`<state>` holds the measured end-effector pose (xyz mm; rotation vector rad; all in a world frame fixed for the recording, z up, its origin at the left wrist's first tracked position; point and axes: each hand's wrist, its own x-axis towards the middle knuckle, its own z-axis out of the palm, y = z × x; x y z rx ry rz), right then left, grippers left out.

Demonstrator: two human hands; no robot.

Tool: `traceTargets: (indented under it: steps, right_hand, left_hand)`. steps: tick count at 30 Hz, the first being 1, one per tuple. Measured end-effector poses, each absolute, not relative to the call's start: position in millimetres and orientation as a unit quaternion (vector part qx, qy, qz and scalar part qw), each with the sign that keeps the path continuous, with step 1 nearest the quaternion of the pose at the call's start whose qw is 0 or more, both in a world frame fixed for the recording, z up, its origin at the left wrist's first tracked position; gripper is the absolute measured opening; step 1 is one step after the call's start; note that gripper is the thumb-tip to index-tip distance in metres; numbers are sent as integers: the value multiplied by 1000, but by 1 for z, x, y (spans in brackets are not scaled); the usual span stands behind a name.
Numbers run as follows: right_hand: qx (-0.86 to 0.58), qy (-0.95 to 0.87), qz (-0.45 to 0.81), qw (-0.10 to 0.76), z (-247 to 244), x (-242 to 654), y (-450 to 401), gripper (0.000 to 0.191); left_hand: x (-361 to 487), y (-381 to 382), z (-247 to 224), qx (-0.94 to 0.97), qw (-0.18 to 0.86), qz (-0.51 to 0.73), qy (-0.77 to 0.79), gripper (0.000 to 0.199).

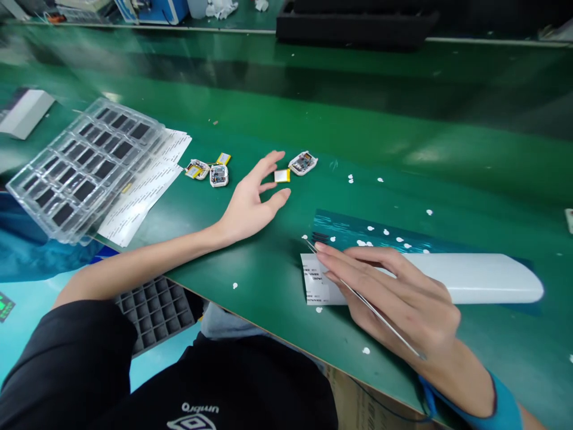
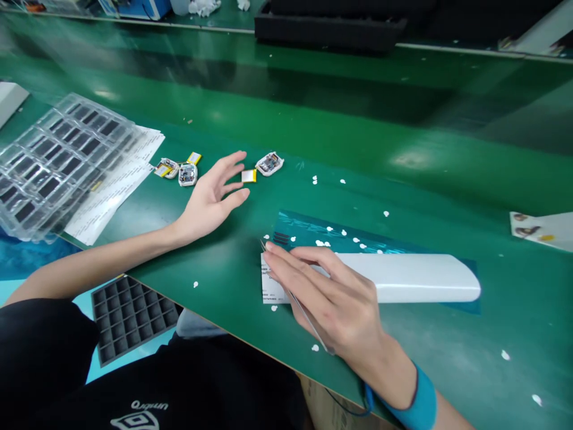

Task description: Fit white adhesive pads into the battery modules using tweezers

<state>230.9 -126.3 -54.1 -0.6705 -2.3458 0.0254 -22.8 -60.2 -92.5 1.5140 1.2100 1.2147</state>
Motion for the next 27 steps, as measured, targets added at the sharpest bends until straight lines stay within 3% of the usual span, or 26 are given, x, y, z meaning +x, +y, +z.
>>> traceTargets:
  steps: [5, 7, 13, 18, 22, 27]
  right_hand:
    - [-256, -905, 25, 338, -53, 230, -127, 62]
    - [-254, -904, 24, 344, -53, 229, -128, 57]
    - [-248, -902, 12, 353, -53, 227, -130, 47]
    - [-246, -904, 5, 349, -54, 229, -129, 46]
    - [-243, -910, -7, 336, -55, 230, -126, 41]
    - [-241, -908, -6, 343, -55, 231, -125, 41]
  left_hand:
    - [-29, -57, -88, 781, 191, 361, 473, 27]
    - [-32, -50, -88, 829, 146, 282, 460, 32]
    - [-44, -26, -96, 846, 82, 149, 505, 67]
    - [-39, -33, -91, 854, 72, 121, 502, 60]
    - [-36, -47, -64, 839, -25, 86, 537, 50]
    - [-49, -60, -14, 705, -89, -73, 700, 51]
